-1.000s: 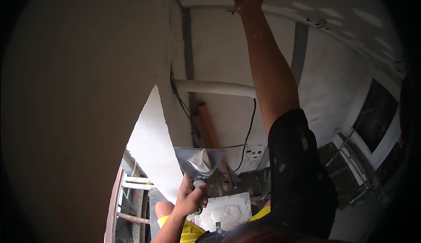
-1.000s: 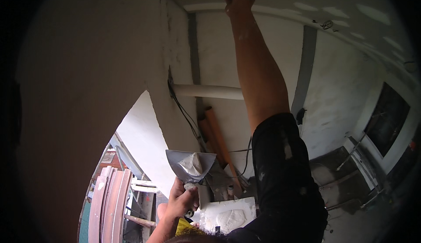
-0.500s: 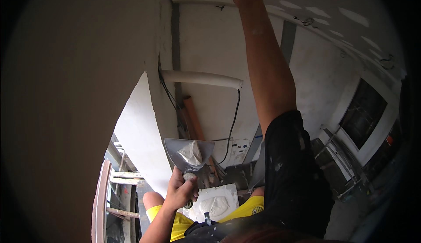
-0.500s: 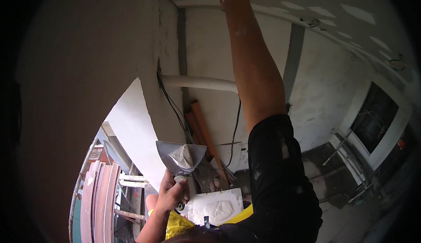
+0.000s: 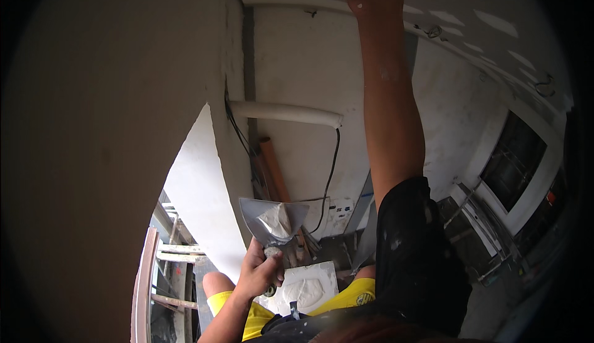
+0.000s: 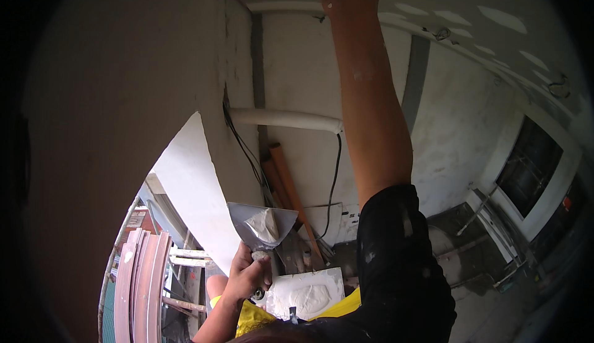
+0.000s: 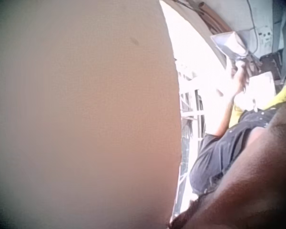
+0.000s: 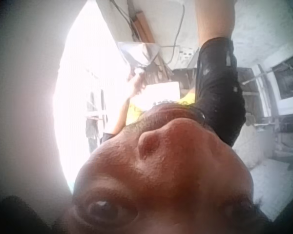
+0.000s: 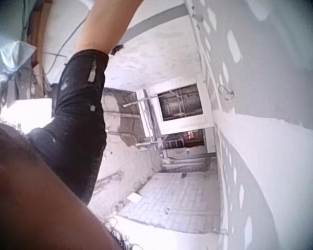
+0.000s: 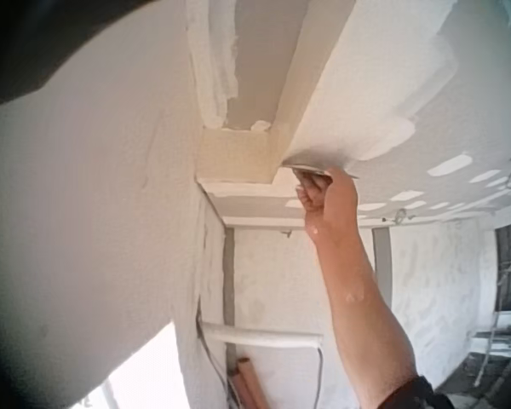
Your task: The person applies plaster to a ceiling using a trowel and hawk. They repeatedly scoop plaster from the hawk and spread it onto the ceiling surface, smoothing the material with the trowel. The person stands on scaffolding and works on a section of the ceiling near a wall corner.
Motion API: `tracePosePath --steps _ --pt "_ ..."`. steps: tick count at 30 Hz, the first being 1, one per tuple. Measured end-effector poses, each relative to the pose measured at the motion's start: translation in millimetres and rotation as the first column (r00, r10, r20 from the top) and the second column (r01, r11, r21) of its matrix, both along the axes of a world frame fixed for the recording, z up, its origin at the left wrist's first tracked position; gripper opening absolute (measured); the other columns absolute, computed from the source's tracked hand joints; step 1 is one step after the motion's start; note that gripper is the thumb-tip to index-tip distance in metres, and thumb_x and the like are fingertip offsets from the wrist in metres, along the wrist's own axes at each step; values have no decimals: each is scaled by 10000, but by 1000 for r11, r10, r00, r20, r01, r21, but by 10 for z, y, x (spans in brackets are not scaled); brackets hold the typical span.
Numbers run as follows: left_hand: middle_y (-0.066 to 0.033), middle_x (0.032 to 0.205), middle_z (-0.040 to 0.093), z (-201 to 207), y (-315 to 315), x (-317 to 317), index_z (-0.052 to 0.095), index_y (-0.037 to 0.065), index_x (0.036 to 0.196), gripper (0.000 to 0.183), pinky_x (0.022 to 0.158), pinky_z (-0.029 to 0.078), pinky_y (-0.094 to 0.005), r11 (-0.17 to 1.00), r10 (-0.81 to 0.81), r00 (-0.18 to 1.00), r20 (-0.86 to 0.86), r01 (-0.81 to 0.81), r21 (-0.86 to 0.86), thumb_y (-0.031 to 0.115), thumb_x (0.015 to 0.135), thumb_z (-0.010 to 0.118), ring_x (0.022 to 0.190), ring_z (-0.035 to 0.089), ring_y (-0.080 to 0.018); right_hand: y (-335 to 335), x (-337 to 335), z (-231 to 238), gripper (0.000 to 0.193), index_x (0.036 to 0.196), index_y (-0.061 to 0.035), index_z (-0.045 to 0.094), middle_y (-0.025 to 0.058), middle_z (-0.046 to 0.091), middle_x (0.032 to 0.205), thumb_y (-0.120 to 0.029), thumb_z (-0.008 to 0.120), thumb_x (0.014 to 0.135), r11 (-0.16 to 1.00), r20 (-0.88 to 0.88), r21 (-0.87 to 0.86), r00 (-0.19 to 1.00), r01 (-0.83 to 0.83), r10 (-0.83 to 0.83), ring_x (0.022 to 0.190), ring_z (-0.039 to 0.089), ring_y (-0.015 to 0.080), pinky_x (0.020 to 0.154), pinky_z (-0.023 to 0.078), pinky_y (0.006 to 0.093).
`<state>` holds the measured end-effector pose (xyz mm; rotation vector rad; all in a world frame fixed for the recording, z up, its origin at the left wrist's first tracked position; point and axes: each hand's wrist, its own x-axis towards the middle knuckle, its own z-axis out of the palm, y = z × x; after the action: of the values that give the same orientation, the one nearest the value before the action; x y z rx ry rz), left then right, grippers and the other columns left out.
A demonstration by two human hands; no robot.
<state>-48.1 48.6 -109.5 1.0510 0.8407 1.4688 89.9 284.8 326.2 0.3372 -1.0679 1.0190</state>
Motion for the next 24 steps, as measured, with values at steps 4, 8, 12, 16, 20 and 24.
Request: tracePosePath --steps 4,8,12,16,20,24 --pt "-71 716 561 38 25 34 313 52 1395 468 420 461 -270 1000 11 999 36 -10 -15 1 961 479 485 540 -151 -118 128 -399 277 1223 25 466 183 537 1237 -111 455 983 984 -49 174 997 -42 51 1156 583 335 942 548 490" --pt "-71 724 561 -17 52 -28 321 56 1398 476 417 454 -268 1000 2 999 43 -1 -27 7 956 493 484 536 -149 0 -42 -722 327 1239 56 472 170 602 1124 -105 529 959 993 -116 -18 987 -117 114 982 644 301 905 530 435" --pt "-70 742 563 -17 72 -20 323 53 1398 482 419 461 -267 999 -17 999 44 19 -45 9 954 505 490 540 -149 762 -193 -676 340 1276 33 460 174 552 1222 -124 483 975 982 -63 -146 992 -120 112 1043 619 309 895 531 462" --pt "-73 745 563 -27 78 5 318 56 1406 494 418 463 -268 999 3 999 45 -1 -50 7 952 506 493 544 -151 1163 -367 -429 370 1329 9 422 176 512 1284 -145 458 994 968 -37 -204 989 -146 141 1159 569 326 959 520 481" --pt "-77 745 564 -39 65 10 315 59 1411 501 416 463 -268 997 32 998 51 -28 -73 3 950 503 496 549 -155 1329 -499 -196 393 1363 -2 396 189 485 1327 -150 447 1003 980 -33 -139 990 -143 139 1234 529 348 1003 506 493" --pt "-78 748 569 -44 49 1 310 64 1425 519 416 464 -268 995 52 997 61 -47 -83 1 948 504 497 552 -156 1281 -575 -70 389 1357 1 401 192 491 1360 -137 441 996 966 -61 -245 995 -87 74 1240 529 332 972 486 492"
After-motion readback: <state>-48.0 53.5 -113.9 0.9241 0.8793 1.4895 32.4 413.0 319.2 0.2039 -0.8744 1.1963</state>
